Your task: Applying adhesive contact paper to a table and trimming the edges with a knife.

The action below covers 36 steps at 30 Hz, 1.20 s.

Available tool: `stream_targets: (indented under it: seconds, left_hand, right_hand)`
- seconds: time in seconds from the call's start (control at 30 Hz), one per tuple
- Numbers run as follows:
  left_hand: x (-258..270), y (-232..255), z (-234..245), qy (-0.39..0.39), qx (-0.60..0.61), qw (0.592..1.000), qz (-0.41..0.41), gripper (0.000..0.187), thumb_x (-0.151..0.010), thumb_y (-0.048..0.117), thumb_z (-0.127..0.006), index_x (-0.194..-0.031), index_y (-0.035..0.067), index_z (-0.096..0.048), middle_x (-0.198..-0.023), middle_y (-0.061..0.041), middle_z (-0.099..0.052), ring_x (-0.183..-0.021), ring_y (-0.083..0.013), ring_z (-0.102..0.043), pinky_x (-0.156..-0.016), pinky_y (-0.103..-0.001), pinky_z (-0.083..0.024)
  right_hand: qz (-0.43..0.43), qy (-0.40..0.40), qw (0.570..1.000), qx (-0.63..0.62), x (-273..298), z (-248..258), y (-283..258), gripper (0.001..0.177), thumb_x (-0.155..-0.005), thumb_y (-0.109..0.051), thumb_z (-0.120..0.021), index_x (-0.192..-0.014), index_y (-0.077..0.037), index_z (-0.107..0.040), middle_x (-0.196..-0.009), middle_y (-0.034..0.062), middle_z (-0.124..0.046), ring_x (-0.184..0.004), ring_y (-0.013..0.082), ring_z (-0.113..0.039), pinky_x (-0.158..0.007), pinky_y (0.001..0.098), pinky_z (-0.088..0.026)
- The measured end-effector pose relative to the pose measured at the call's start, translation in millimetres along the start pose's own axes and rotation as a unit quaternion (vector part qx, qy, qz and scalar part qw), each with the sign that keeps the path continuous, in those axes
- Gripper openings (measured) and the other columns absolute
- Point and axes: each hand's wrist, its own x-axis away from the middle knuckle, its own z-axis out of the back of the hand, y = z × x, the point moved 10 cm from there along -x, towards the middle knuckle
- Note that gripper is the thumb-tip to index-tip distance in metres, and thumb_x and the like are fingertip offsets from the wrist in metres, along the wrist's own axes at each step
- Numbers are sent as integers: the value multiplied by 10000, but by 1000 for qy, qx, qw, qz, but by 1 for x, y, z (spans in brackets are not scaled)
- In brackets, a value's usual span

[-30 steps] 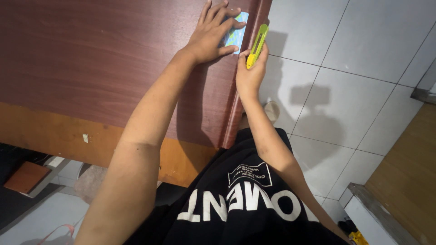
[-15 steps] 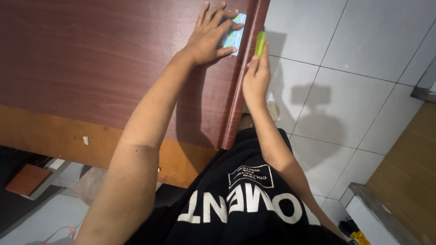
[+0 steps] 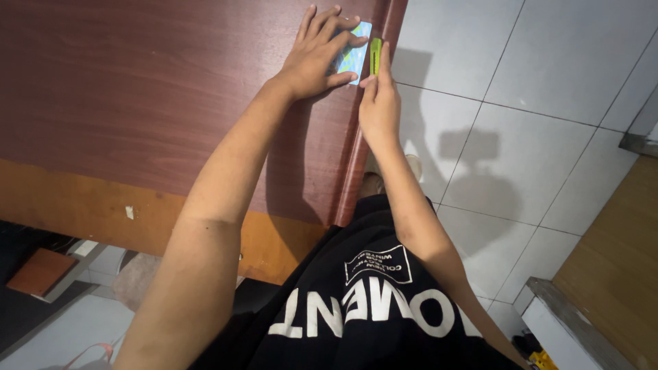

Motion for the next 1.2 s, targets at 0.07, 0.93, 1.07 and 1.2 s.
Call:
stream_targets:
  seconds: [0.07,0.93,1.07,1.2]
  left_hand:
    - [0,-1,-1,4,-1,1000,-4,625,-906,506,-811,-1429,232,-606,-1598,-44,-417,-1551,-351,-189,-1283,-577,-27]
    - [1,1,2,17,5,1000,-21,634,-899,431,-837,-1444,207,-604,-1586,-60,-434,-1542,-372,-222,-1280,-588,-55]
    - [1,3,6,28,8,999,-36,637,-903,424,-846,-1448,202,-602,-1585,-71,-435,-1529,-380,-233,-1269,-582,-78]
    - [3,1,3,29,-2,999,-31,640,-913,412,-846,-1465,204,-598,-1579,-81,-428,-1510,-379,-256,-1268,-575,-94]
  right_hand:
    - [6,0,1000,-4,-4,1,-1,643,-1107,-69,-453,-1671,-224,-187,-1019,111,-725,-942,217,-746,-890,379,-578]
    - [-127,-90,987,49,-16,10,-18,557,-1083,-128,-401,-1624,-212,-298,-829,168,-725,-722,273,-745,-720,436,-577]
    - [-47,-67,993,87,-18,6,-11,567,-1069,-110,-426,-1620,-170,-307,-901,236,-723,-783,367,-732,-728,490,-554]
    - [-133,-109,981,93,-4,10,-24,557,-1068,-148,-404,-1611,-165,-280,-876,256,-720,-780,393,-737,-744,499,-557]
